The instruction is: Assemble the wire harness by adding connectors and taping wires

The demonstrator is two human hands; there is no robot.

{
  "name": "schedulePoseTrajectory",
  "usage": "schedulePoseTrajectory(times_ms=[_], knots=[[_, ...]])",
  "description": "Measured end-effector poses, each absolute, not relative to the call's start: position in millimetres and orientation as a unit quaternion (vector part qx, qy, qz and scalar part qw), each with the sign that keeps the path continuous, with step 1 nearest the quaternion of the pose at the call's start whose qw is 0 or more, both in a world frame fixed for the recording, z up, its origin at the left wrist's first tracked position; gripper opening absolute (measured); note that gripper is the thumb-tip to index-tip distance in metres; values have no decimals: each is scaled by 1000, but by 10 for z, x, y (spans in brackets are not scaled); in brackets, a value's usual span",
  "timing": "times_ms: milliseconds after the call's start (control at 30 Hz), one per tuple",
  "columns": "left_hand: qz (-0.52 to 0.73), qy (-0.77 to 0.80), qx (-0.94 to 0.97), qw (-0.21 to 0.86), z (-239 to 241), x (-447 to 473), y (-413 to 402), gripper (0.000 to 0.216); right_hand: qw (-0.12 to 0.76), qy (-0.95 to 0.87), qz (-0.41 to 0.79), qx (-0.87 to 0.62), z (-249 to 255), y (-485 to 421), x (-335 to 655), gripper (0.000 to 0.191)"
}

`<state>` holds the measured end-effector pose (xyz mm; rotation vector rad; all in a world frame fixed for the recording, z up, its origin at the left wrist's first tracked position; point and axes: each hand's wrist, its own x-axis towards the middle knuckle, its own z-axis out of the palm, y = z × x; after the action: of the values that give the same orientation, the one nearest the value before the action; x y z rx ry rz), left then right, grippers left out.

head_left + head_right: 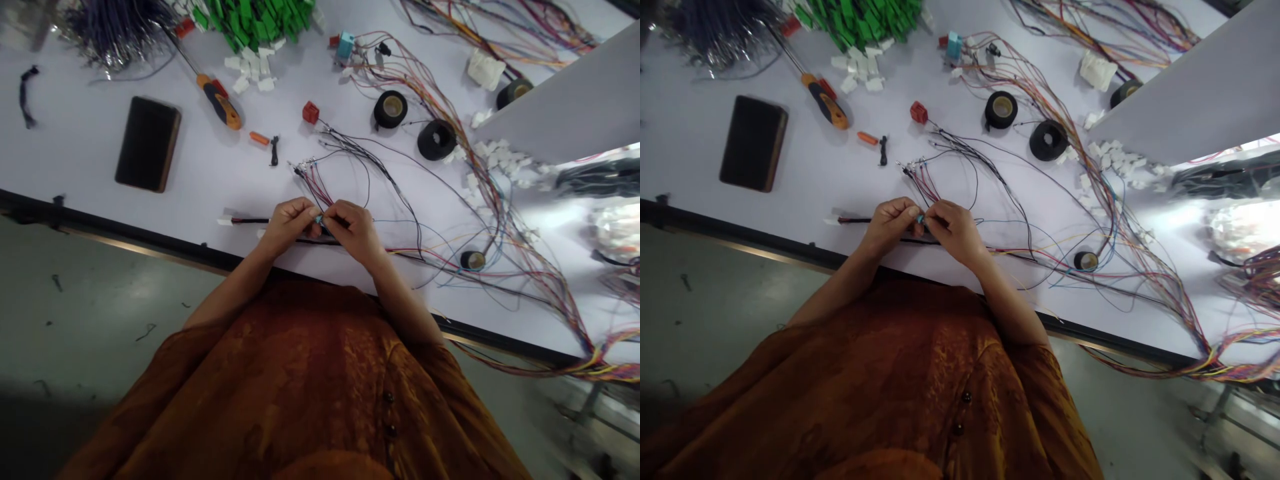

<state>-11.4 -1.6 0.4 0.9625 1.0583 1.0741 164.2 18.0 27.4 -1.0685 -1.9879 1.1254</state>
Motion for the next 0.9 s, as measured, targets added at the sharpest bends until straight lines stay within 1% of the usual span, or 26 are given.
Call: schedulePoseTrajectory(times_ms=[133, 433, 500, 600, 733, 800, 900], knots=[[488, 474, 395, 618, -8, -93, -23, 39, 315, -738, 407, -437, 215, 159, 1637, 12], [490, 477, 399, 610, -9, -110, -47, 39, 348, -731, 396, -434, 164, 80, 1591, 15], [510, 491, 392, 587, 11, -157, -61, 38, 324, -738, 396, -441, 204, 72, 1573, 11], [551, 492, 373, 561, 69, -243, -103, 34, 270, -772, 364, -446, 304, 72, 1504, 14], [571, 444, 275, 634, 148, -330, -171, 39, 231, -820, 308, -423, 418, 105, 1312, 23], [587, 441, 214, 644, 177, -371, -199, 31, 219, -836, 292, -410, 431, 133, 1231, 26], [623, 445, 151, 625, 208, -480, -231, 18, 225, -842, 273, -408, 353, 182, 1220, 31]])
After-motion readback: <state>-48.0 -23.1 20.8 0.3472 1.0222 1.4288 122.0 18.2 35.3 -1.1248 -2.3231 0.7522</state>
